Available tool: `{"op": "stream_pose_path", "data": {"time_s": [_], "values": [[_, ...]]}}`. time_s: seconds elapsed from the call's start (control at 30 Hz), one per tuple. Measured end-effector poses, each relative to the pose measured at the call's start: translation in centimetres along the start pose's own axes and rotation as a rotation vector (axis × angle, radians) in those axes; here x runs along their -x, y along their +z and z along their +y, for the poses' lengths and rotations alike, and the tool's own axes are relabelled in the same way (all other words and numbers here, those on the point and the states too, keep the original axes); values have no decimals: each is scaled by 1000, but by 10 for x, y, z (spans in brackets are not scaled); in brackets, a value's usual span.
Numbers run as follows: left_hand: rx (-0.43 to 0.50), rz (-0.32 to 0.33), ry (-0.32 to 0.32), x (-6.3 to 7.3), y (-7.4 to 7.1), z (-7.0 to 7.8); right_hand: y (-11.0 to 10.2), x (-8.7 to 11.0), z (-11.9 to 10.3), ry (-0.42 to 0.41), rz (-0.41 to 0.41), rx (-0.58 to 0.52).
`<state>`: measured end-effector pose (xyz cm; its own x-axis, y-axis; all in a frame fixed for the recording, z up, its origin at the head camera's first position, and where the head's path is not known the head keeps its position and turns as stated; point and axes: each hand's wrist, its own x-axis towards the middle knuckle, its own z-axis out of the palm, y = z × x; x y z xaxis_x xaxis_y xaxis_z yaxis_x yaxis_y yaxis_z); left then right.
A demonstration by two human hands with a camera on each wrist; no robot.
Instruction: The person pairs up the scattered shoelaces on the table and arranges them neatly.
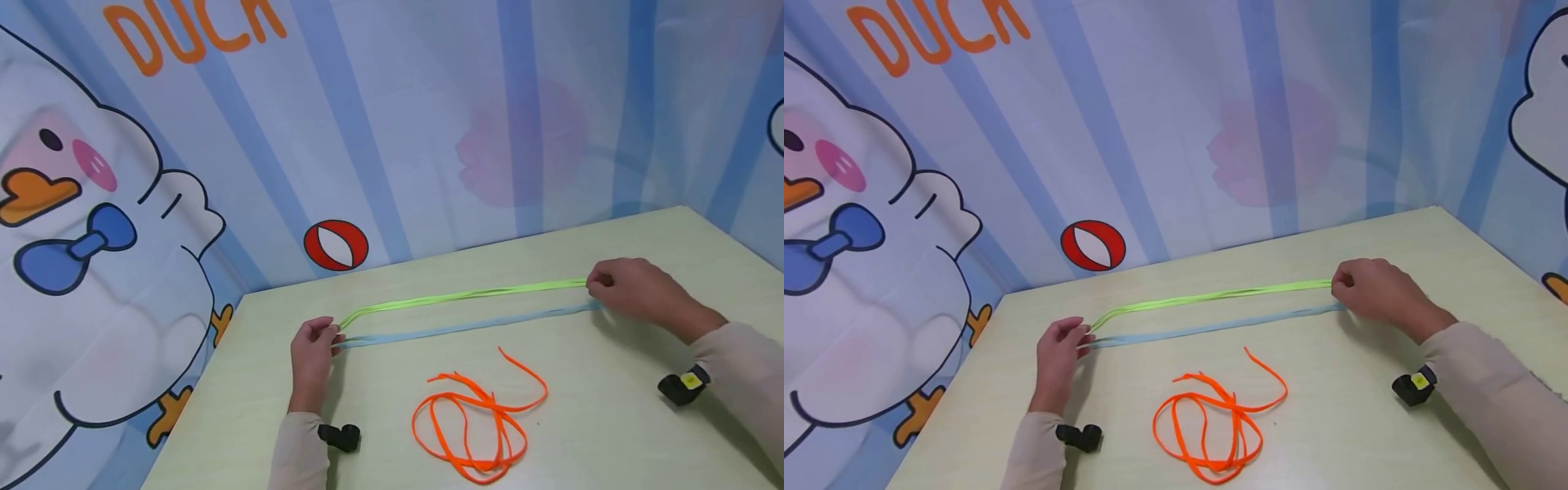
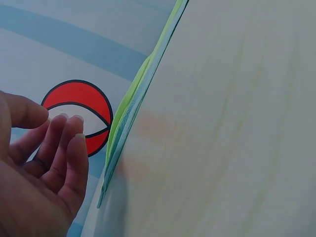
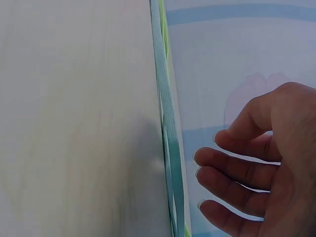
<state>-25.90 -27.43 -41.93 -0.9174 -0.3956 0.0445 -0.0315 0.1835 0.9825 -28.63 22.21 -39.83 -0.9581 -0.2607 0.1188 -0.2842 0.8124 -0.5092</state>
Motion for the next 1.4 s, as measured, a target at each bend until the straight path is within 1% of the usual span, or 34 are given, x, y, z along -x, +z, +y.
{"op": "stream_pose_path", "data": {"time_s": [0.07, 0.2, 0.33, 0.5, 0.8, 1.0, 1.13, 1.27, 1.4], "values": [[6, -18, 6, 0, 2, 0, 2, 0, -5, -14, 2, 1], [10, -74, 17, 3, 7, -2, 6, 1, -12, -51, -5, 13], [-22, -134, 18, 8, 13, 0, 9, 2, -20, -83, -2, 22], [-60, -210, 36, 10, 17, 4, 10, 2, -32, -110, -15, 5], [-105, -268, 40, 13, 18, 9, 18, 8, -58, -179, -57, -28], [-146, -340, 32, 15, 22, 10, 33, 12, -74, -220, -119, -58], [-162, -379, 44, 16, 26, 9, 45, 16, -83, -251, -156, -70], [-176, -386, 55, 17, 28, 9, 53, 20, -91, -316, -184, -76], [-176, -402, 64, 18, 30, 11, 57, 23, -99, -381, -213, -98]]}}
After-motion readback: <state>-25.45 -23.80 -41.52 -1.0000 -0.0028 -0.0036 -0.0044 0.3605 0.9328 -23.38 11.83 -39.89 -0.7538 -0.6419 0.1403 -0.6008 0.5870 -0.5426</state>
